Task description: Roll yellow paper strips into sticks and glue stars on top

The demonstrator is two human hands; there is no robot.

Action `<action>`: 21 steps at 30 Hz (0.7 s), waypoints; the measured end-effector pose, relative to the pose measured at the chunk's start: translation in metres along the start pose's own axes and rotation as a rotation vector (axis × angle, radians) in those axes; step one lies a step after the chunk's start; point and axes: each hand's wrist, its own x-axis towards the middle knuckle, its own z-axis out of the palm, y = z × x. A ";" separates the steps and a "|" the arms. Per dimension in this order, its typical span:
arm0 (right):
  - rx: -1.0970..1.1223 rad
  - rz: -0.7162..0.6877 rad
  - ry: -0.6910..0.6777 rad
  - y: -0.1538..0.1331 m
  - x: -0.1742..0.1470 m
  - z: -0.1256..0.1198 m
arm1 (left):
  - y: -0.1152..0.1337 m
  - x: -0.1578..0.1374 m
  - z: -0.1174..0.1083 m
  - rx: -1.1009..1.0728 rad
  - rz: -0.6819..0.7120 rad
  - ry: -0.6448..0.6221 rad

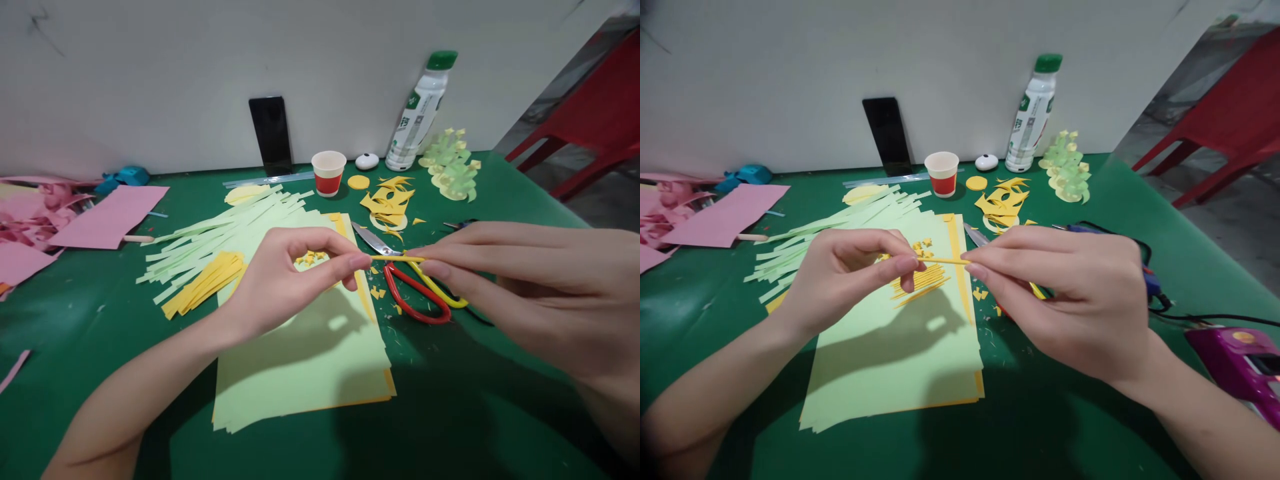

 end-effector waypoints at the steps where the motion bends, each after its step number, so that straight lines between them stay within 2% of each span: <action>1: 0.006 0.006 0.001 0.001 0.000 -0.001 | 0.000 0.000 0.000 -0.004 0.009 0.006; 10: 0.046 0.200 -0.058 0.005 -0.002 -0.007 | 0.000 -0.001 -0.003 -0.051 0.064 0.057; 21: 0.053 0.092 0.024 0.012 -0.007 -0.005 | 0.003 -0.002 -0.003 -0.014 0.103 0.075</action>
